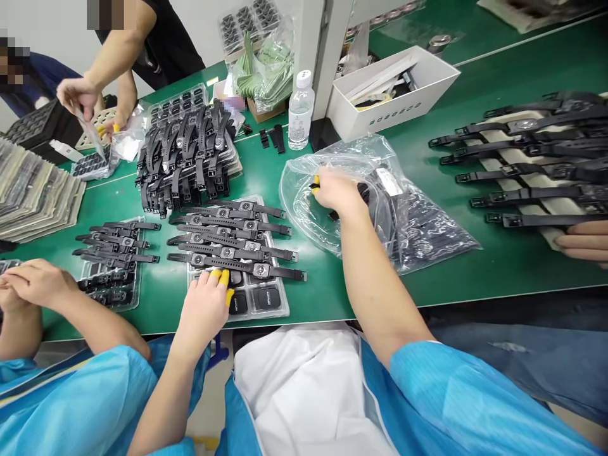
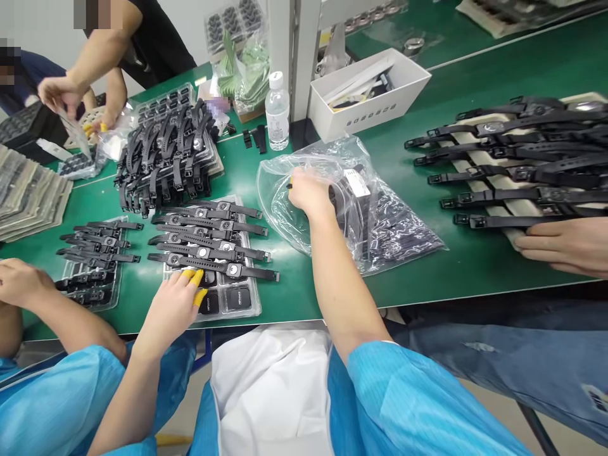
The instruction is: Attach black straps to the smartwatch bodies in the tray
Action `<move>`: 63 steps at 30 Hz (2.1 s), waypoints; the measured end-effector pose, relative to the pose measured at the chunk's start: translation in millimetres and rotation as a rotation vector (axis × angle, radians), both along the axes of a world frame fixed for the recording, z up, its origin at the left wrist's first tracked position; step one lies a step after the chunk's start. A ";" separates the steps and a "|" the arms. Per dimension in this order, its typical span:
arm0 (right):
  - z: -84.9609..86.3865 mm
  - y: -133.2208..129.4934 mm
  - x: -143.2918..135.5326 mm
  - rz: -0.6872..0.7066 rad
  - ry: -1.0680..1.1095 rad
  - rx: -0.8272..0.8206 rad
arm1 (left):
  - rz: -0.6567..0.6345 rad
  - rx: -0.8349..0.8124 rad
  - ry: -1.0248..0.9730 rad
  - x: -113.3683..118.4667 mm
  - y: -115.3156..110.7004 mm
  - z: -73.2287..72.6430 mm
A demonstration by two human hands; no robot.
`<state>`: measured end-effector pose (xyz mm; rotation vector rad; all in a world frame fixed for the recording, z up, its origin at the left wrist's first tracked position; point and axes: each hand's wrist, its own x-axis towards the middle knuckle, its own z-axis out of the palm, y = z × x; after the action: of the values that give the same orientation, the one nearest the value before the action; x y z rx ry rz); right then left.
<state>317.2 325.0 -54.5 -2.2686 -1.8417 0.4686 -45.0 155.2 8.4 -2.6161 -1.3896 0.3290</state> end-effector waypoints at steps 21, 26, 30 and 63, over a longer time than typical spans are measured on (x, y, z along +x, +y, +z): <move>41.7 -29.3 -116.4 0.295 1.603 -0.118 | 0.144 0.002 -1.023 19.5 121.1 8.7; 39.6 -34.5 -126.3 0.333 1.688 -0.187 | 0.025 -0.107 -1.112 41.8 161.5 -39.7; 34.5 -33.6 -127.2 0.414 1.667 -0.234 | -0.108 -0.074 -1.072 44.3 154.0 -46.8; 32.7 -32.9 -128.0 0.357 1.798 -0.314 | -0.091 0.002 -1.085 43.7 143.8 -41.3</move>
<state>189.2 292.1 -21.8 -0.6335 -0.9989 1.9761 -1.3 299.0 -32.9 -2.9070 -1.4139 -1.2723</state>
